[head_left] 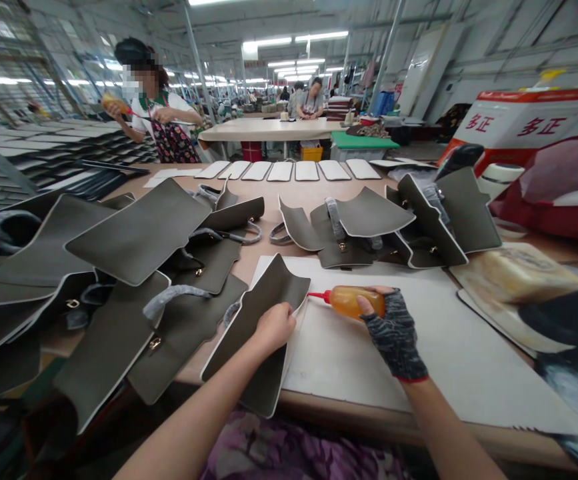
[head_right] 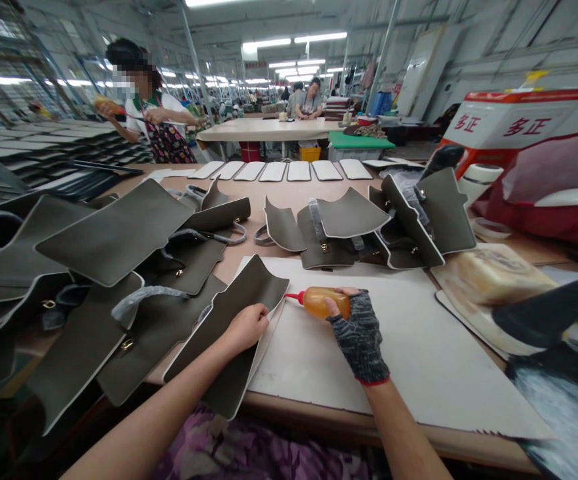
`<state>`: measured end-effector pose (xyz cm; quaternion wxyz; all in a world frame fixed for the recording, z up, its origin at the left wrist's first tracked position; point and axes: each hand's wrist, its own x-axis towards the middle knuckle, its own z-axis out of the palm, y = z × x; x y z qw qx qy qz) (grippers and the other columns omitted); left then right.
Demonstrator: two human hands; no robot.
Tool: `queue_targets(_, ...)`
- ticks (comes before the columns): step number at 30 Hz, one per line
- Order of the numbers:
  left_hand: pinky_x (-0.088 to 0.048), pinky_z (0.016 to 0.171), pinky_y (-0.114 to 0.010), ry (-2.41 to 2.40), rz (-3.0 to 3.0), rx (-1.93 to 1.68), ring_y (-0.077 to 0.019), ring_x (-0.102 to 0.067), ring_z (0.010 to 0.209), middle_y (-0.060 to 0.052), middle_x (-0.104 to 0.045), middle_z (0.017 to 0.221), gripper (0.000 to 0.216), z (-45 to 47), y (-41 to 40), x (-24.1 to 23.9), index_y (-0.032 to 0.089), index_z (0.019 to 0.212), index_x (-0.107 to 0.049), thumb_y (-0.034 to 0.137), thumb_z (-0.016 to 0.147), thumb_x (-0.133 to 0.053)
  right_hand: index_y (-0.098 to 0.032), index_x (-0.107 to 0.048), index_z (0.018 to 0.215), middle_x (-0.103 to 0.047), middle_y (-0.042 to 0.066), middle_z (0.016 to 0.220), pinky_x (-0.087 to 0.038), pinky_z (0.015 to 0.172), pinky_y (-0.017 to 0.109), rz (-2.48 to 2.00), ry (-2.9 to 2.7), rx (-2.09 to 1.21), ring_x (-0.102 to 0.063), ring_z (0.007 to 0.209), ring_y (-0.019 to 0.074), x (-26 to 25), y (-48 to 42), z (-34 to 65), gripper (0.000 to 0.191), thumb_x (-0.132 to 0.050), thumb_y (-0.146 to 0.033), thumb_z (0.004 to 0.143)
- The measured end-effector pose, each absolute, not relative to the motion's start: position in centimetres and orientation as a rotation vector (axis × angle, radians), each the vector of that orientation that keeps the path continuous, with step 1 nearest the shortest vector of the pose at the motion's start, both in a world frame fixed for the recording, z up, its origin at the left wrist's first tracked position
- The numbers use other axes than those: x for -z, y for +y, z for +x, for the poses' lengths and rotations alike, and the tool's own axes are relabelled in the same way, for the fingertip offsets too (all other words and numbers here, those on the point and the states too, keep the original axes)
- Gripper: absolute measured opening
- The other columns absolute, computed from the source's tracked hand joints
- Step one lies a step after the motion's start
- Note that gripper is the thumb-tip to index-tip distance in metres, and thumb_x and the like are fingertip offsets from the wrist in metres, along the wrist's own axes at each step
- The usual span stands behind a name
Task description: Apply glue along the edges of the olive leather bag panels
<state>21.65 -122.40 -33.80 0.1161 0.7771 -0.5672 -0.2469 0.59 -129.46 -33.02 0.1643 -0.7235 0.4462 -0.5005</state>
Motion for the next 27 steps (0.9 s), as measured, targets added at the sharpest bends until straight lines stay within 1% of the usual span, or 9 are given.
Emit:
queue_targets(6,-0.040,0.064,-0.025,-1.673,2.263,0.713,-0.0180,-0.058,0.077,-0.007,-0.064,0.083,0.022,21.6,-122.4,33.9,0.017,0.080,-0.058,0.018,0.073,-0.037,-0.019,-0.050,0.093,-0.052,0.006,0.089,-0.044,0.077,0.035,-2.155,1.224,1.419,-0.052,0.085,0.0194,32.9,-129.7,0.6,0.023,-0.054,-0.036,0.078)
queue_targets(11,-0.039,0.065,-0.025,-1.658,2.282,0.729,-0.0180,-0.058,0.078,-0.007,-0.064,0.083,0.022,21.3,-122.4,33.5,0.017,0.078,-0.058,0.016,0.072,-0.037,-0.020,-0.050,0.091,-0.054,0.004,0.088,-0.045,0.074,0.034,-2.103,1.281,1.350,-0.053,0.080,0.0185,32.7,-129.8,0.5,0.024,-0.053,-0.039,0.078)
queue_targets(21,-0.039,0.061,-0.023,-1.661,2.268,0.716,-0.0173,-0.058,0.077,-0.007,-0.064,0.083,0.022,21.3,-122.3,33.4,0.016,0.079,-0.059,0.017,0.073,-0.038,-0.020,-0.051,0.089,-0.056,0.004,0.088,-0.043,0.075,0.034,-1.912,1.306,1.253,-0.053,0.080,0.0188,33.2,-128.9,-0.1,0.028,-0.054,-0.044,0.076)
queue_targets(27,-0.038,0.061,-0.023,-1.659,2.264,0.700,-0.0169,-0.057,0.075,-0.007,-0.064,0.082,0.022,21.2,-122.3,33.3,0.016,0.079,-0.059,0.018,0.073,-0.037,-0.020,-0.050,0.087,-0.056,0.004,0.086,-0.043,0.075,0.034,-1.877,1.331,1.276,-0.053,0.079,0.0186,33.3,-128.5,-0.2,0.029,-0.054,-0.046,0.075)
